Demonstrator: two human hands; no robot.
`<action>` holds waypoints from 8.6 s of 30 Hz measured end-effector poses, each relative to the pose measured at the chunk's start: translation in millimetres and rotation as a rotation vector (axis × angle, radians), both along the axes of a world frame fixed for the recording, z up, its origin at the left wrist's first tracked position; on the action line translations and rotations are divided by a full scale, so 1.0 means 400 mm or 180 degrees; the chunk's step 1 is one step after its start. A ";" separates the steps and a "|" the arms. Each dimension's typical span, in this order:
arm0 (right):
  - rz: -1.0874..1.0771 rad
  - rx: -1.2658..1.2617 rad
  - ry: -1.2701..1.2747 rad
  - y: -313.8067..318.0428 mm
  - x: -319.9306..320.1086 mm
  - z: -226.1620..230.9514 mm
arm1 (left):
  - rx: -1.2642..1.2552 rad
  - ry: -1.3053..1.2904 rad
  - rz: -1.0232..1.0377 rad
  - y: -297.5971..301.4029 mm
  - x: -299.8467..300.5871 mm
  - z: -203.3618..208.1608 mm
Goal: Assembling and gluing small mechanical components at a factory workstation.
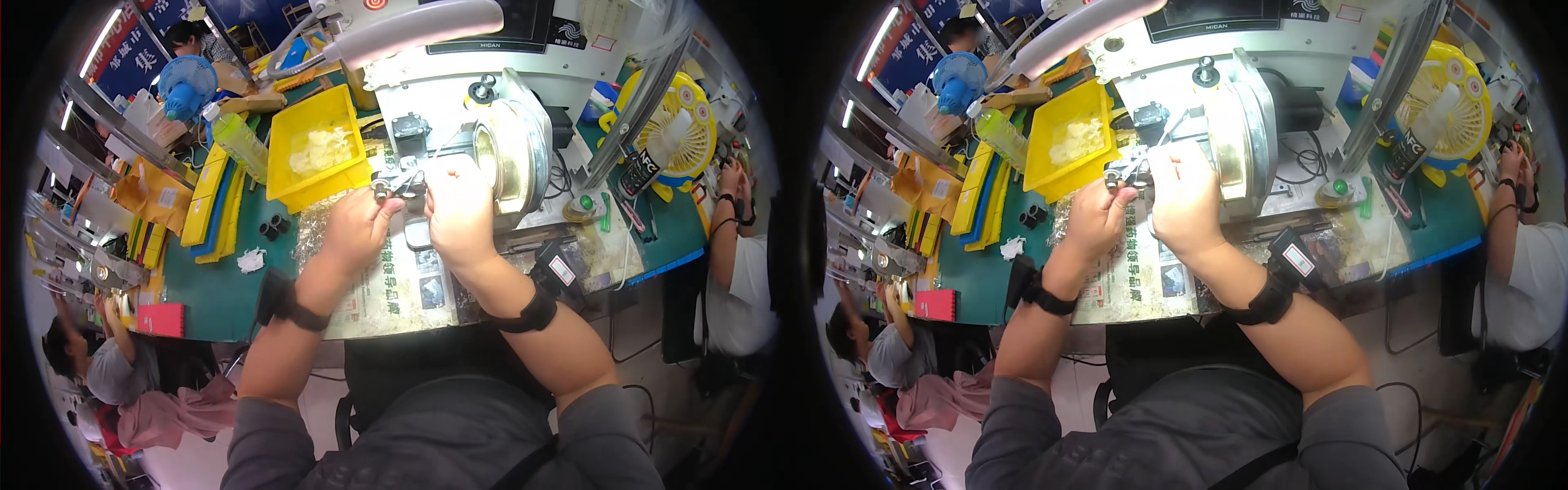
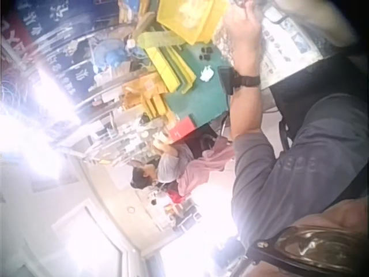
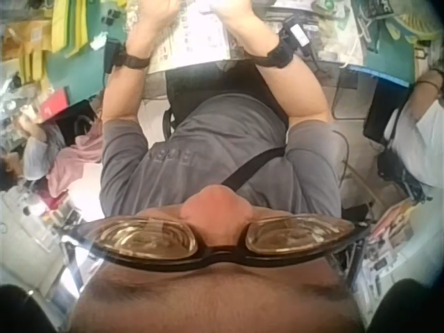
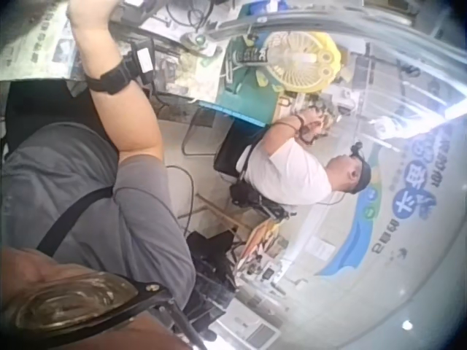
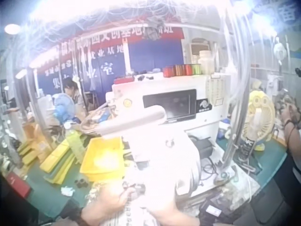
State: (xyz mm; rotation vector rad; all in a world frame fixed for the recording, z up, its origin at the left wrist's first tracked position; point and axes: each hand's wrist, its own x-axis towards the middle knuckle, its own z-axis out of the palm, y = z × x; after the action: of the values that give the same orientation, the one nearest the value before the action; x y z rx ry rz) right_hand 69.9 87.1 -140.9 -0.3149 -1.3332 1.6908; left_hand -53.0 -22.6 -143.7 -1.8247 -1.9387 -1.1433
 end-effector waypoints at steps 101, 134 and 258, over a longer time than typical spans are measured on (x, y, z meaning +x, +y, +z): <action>0.0571 -0.0971 -0.0113 -0.021 0.028 0.060 | -0.0340 -0.0279 0.0560 -0.024 0.036 0.018; 0.1035 -0.2308 -0.0599 0.018 0.013 0.050 | -0.0574 -0.1371 -0.0536 0.113 -0.079 0.190; -0.1559 0.3222 -0.2381 0.308 0.437 -0.086 | 0.0049 -0.0456 0.0536 -0.112 0.003 0.031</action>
State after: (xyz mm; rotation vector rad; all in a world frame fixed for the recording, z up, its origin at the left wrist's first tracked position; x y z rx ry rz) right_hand 244.9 210.5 -175.4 -0.6197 -2.2301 0.3386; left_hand -51.9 -67.3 -131.2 -1.5756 -2.1096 -1.2594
